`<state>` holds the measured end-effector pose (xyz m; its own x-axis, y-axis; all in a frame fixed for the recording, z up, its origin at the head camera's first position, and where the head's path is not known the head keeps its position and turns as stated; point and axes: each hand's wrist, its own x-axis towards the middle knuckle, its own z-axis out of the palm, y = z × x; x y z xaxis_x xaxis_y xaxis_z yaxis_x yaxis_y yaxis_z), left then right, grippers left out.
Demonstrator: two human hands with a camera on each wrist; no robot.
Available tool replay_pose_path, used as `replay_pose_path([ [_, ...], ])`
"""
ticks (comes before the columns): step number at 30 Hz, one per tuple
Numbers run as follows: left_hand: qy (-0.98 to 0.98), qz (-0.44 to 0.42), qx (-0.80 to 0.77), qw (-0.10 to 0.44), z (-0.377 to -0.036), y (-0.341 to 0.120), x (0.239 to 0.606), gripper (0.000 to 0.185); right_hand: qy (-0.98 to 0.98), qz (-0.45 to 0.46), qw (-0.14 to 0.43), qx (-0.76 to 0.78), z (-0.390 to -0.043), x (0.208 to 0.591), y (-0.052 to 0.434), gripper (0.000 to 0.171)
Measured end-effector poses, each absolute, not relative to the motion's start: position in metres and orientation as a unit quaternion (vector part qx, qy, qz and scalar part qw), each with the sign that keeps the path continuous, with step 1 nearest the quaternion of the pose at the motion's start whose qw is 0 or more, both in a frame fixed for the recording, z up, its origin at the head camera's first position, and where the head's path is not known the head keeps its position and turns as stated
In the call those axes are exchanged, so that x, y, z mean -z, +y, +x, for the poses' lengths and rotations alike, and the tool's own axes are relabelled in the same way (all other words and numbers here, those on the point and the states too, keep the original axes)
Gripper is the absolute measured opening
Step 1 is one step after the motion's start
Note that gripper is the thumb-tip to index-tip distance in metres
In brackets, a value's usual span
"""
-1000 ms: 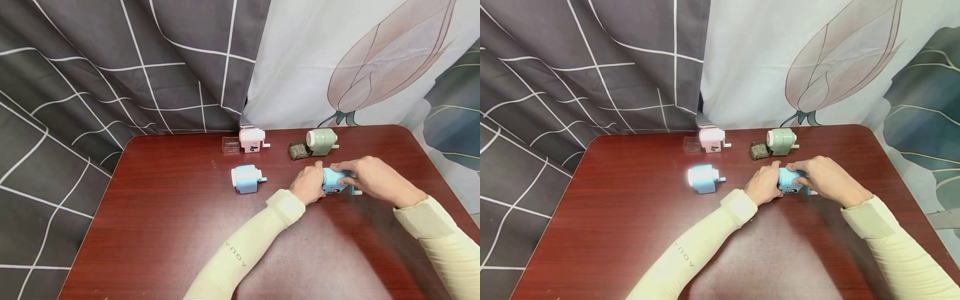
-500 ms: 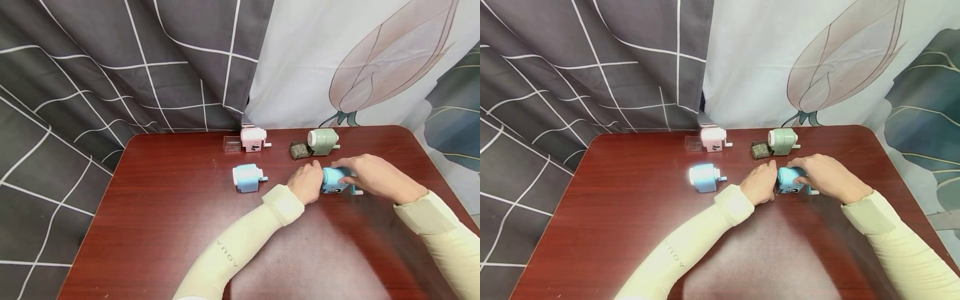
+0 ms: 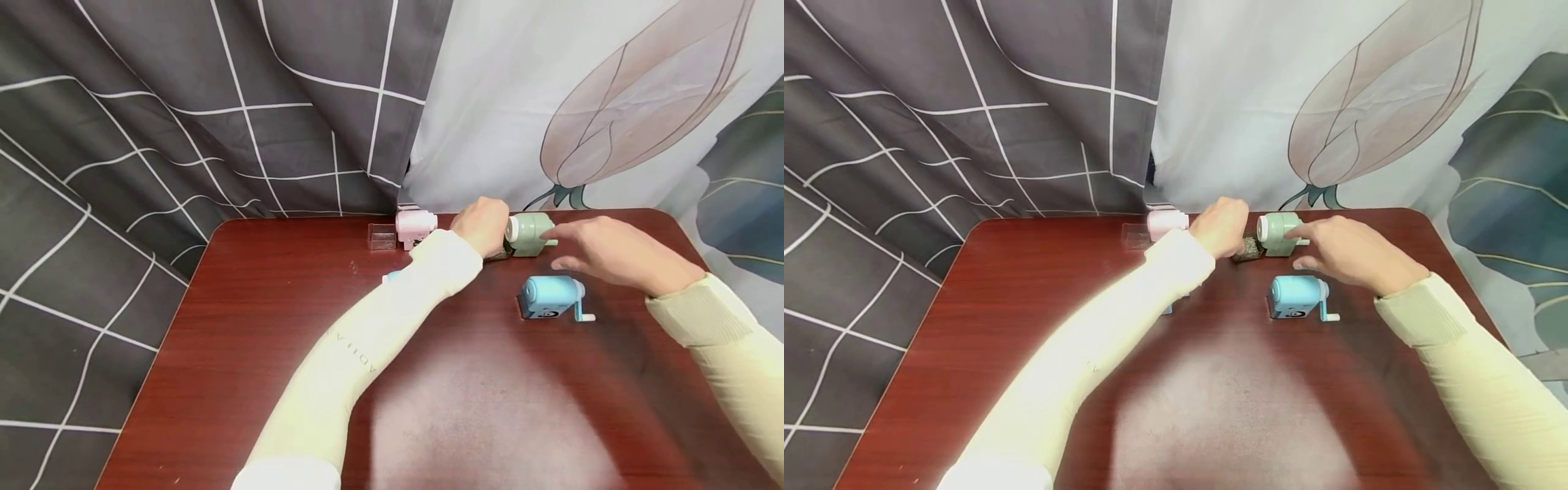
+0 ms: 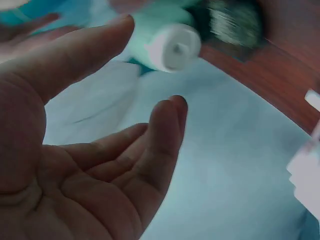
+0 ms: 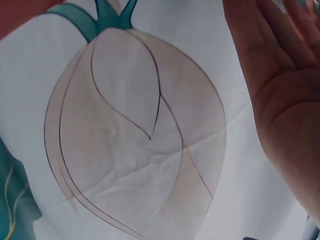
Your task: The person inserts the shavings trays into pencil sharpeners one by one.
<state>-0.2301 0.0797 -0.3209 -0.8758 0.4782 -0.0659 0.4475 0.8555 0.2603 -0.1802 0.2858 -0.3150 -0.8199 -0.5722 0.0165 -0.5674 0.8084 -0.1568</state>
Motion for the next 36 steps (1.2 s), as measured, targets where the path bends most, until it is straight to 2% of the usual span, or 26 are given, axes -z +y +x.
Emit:
replay_pose_path([
  [7,0.963,0.239,-0.081,0.091,-0.252,0.084,0.340,0.014,0.958,-0.278,0.044,0.051,-0.218,0.317,0.282,0.049],
  [16,0.965,0.227,-0.080,0.101,-0.259,0.091,0.351,0.015,0.962,-0.256,0.085,0.037,-0.248,0.331,0.277,0.059],
  [21,0.970,0.205,-0.072,0.109,-0.258,0.098,0.359,0.022,0.962,-0.249,0.108,0.022,-0.256,0.338,0.274,0.064],
  [36,0.978,0.158,-0.078,0.112,-0.260,0.122,0.381,0.026,0.965,-0.247,0.093,-0.001,-0.260,0.346,0.266,0.047],
])
